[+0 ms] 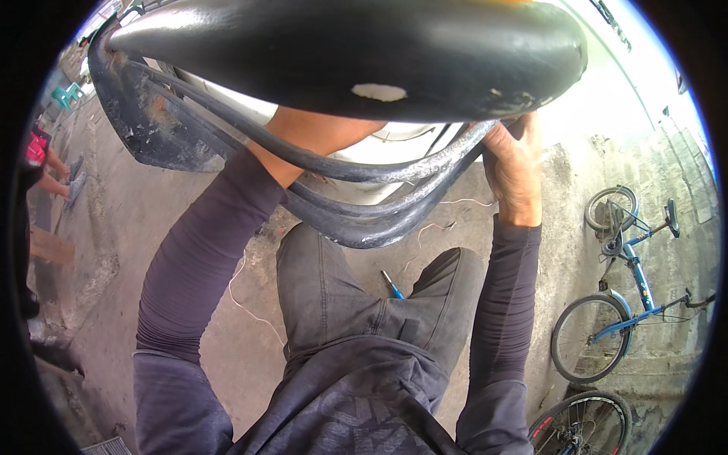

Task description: The person kneels by the front of a white van and installs a new amber turn signal lens into the housing. They connect the wiring, test the light, and secure the lens with a screwdriver.

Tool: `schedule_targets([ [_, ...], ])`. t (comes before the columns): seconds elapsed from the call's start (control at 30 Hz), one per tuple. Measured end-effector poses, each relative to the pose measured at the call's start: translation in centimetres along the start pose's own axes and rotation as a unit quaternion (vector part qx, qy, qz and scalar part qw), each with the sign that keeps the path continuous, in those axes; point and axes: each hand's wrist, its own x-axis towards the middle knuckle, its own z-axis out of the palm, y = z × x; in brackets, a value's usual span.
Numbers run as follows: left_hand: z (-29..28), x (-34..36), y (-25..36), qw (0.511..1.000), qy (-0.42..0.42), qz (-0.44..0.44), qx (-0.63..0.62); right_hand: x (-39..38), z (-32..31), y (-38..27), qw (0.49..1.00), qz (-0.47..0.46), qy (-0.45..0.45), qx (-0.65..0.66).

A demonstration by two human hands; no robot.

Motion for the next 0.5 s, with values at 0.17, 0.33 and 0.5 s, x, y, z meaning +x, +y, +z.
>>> schedule_targets([
  [0.17,-0.5,-0.6,-1.1,0.995,-0.022,0.063,0.077,0.1,-2.2,0.4,0.982,-0.070,-0.051,-0.169],
  [0.33,-0.6,1.2,-0.3,0.980,-0.079,-0.177,0.049,0.8,-2.5,1.7,0.970,-0.047,0.030,-0.237],
  [0.5,-0.4,2.4,1.1,0.960,-0.067,-0.269,0.022,1.8,-1.1,-0.2,0.991,-0.001,-0.058,-0.118],
])
